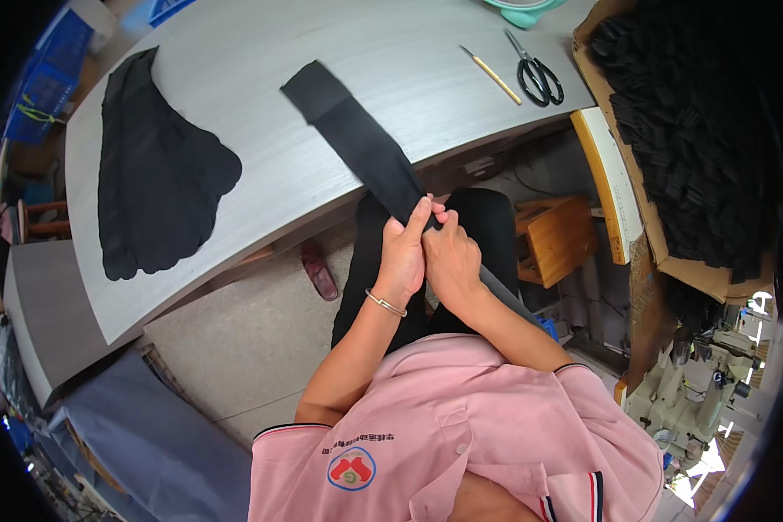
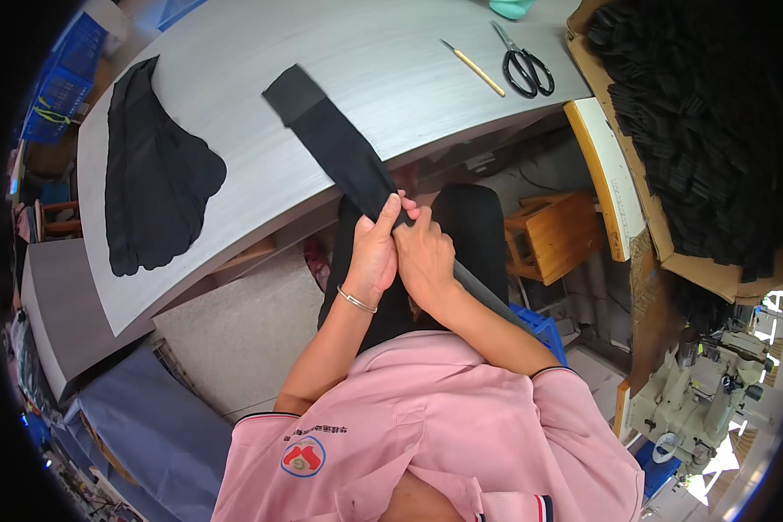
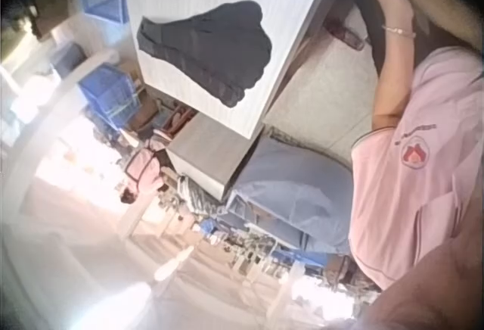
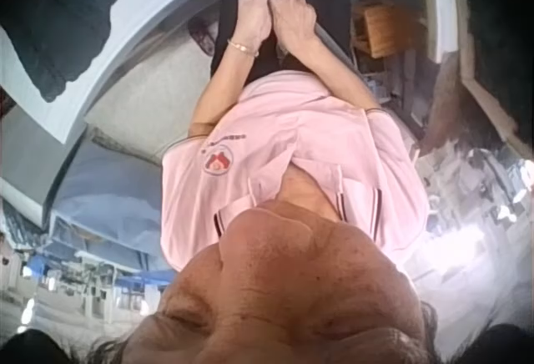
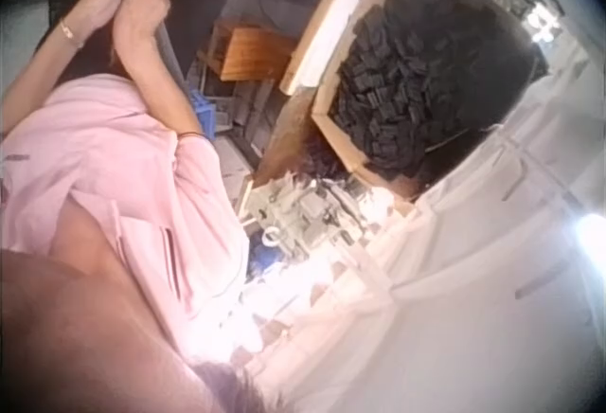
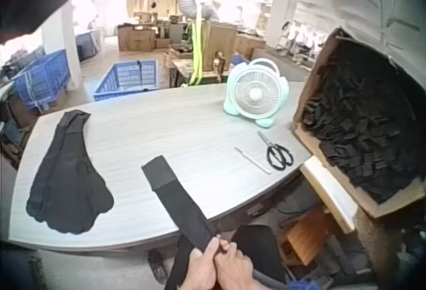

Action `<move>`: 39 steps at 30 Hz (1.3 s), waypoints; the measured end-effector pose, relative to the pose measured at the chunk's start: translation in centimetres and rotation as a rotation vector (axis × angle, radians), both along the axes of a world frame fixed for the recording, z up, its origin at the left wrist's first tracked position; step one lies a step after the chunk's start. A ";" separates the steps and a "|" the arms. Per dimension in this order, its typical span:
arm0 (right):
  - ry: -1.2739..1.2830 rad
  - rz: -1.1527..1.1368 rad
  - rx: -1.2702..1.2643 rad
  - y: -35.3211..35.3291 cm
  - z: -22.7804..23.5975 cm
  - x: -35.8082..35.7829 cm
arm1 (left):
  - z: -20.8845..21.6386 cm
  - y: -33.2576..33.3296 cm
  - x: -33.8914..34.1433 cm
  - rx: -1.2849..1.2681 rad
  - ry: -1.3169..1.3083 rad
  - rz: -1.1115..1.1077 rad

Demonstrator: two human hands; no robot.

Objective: Inspecting black fabric strips and assembling them into protective sleeves or straps at a workshop bench.

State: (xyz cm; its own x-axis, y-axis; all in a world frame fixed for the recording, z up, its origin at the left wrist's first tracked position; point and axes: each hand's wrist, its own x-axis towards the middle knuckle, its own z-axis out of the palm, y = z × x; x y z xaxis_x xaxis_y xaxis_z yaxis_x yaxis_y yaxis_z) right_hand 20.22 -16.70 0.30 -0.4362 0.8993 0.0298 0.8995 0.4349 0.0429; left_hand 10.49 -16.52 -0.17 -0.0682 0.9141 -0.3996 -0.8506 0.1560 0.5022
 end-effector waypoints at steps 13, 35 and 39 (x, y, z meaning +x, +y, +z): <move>0.020 -0.041 0.141 -0.2 0.3 -0.6 | -0.3 -0.2 0.1 0.042 0.015 -0.057; 0.092 0.060 0.004 -2.0 2.8 0.6 | 0.0 -0.7 -1.3 0.010 -0.104 -0.051; -0.042 0.018 -0.011 -3.1 2.8 1.2 | -0.4 -0.8 -1.0 0.024 -0.041 -0.061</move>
State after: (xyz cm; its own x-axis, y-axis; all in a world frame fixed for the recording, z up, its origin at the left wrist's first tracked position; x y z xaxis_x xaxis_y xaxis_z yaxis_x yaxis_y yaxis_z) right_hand 21.41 -19.84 3.13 -0.4532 0.8914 0.0013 0.8889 0.4519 0.0757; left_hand 9.47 -17.31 -0.57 0.0036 0.9255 -0.3787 -0.8596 0.1964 0.4717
